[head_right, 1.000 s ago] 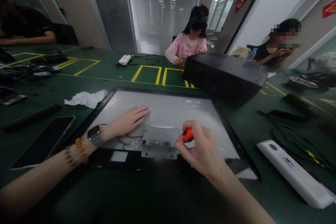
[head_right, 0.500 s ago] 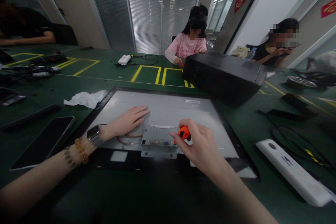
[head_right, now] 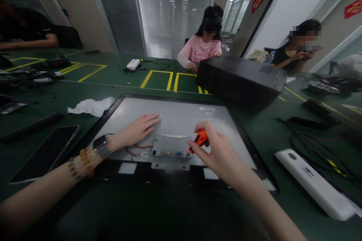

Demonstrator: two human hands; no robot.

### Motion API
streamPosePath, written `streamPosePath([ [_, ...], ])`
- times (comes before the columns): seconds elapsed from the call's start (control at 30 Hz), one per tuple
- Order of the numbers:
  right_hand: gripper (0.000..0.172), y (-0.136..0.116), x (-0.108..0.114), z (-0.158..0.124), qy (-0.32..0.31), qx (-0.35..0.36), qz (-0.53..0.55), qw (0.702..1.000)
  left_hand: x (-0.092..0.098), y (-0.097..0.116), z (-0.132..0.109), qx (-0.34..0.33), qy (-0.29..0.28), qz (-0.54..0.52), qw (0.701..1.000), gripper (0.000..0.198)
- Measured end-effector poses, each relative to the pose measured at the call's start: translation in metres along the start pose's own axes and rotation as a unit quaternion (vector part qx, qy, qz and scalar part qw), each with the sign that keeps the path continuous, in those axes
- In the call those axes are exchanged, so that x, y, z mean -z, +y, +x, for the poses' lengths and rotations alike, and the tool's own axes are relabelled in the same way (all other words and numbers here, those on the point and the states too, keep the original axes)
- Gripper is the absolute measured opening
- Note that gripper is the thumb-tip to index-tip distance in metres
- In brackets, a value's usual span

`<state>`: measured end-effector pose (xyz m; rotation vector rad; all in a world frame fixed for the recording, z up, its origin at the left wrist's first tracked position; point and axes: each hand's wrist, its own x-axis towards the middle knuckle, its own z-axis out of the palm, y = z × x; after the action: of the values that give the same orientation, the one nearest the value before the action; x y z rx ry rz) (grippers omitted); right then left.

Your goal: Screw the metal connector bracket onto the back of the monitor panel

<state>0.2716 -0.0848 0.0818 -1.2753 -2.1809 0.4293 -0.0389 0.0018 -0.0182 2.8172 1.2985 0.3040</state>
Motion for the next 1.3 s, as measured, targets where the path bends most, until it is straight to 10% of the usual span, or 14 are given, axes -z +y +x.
streamPosePath([
  [1.3, 0.015, -0.005, 0.012, -0.004, -0.062, -0.01, -0.028, 0.998, 0.003, 0.002, 0.0, 0.002, -0.004, -0.008, 1.0, 0.04],
])
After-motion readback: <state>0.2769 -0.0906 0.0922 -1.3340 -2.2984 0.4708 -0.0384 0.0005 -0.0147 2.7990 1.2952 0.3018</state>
